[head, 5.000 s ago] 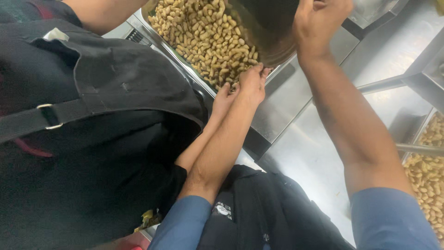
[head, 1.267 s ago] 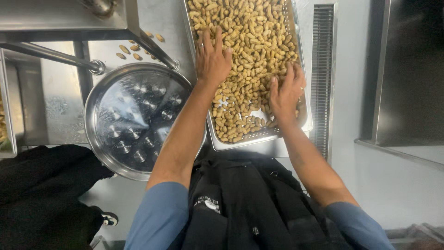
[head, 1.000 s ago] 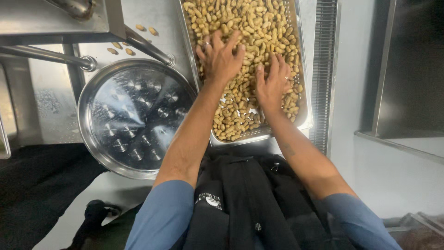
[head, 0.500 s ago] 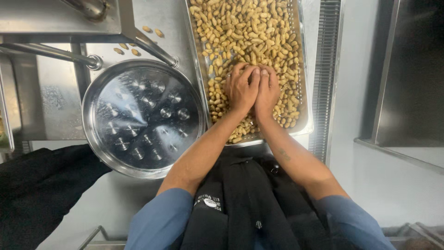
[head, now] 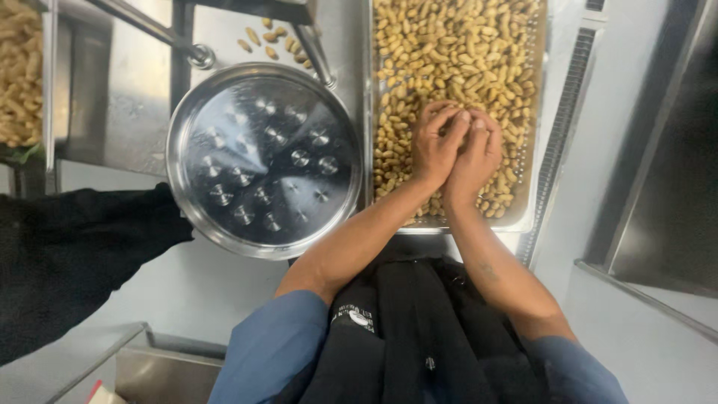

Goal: The person sorts peanuts by hand, transferring them from a large rectangular tray into a round metal bowl. They repeatedly scoop handfuls of peanuts and place them into the bowl, occasionally spreading them out.

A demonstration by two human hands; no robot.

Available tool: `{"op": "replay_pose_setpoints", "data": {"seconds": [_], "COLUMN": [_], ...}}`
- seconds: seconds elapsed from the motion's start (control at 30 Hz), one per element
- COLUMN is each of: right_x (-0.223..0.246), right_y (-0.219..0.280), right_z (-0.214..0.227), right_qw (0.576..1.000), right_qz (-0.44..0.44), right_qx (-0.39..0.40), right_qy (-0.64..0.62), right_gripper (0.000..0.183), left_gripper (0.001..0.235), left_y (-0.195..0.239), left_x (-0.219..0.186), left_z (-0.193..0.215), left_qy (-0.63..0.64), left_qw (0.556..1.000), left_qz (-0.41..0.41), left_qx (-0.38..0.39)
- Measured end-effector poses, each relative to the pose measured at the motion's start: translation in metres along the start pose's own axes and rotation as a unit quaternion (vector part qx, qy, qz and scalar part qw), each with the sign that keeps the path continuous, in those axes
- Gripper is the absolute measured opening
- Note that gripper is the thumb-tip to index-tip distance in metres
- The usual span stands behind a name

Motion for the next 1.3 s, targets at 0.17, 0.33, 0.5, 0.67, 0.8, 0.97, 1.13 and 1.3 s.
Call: {"op": "replay_pose_setpoints", "data": {"seconds": [0.17,0.33,0.5,0.67,0.8,0.97,1.13,1.3], "right_x": [0.008,-0.040,-0.070,-0.049,-0.030,0.029,0.014,-0.024], "right_y": [0.043,0.116,0.149,0.136,0.080,-0.085,-0.148,-0.143], "right_z": [-0.044,-0.141,-0.213,-0.222,-0.172,-0.060,-0.007,-0.006], "right_qw": [0.996,0.970,0.953,0.901,0.886,0.900,0.864,0.847], "right_qz": [-0.003,-0.089,0.001,0.168,0.156,0.289,0.260,0.244], "right_qx": [0.087,0.220,0.292,0.358,0.393,0.140,0.113,0.060], "right_qy": [-0.014,-0.054,0.075,0.178,0.188,0.294,0.416,0.468], "right_gripper": [0.022,0.019,0.020,0.032,0.031,0.025,0.034,0.040], "left_gripper": [0.022,0.019,0.025,0.025,0.022,0.027,0.060,0.064], "left_y": [0.007,0.015,0.008,-0.008,-0.008,-0.011,-0.084,-0.145], "left_x": [-0.017,0.006,0.073,0.082,0.030,-0.015,0.022,0.065], "left_z": [0.073,0.207,0.291,0.310,0.292,0.180,0.021,-0.030], "left_qy": [-0.025,-0.136,-0.096,-0.128,-0.326,-0.253,-0.246,-0.363], "left_qw": [0.999,0.981,0.968,0.975,0.931,0.951,0.943,0.920], "left_qz": [-0.006,-0.022,0.062,0.027,-0.120,-0.179,-0.083,-0.022], "left_qx": [-0.043,-0.135,-0.225,-0.181,-0.113,0.024,0.209,0.146]}}
Point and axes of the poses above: each hand's wrist, its own y-axis away from the middle knuckle, its own z-axis out of the back of the hand, x = y × z, the point moved 7 cm from there along -y, towards the middle knuckle, and after that the axes turned 3 degrees about -z, right-handed, at the moved point
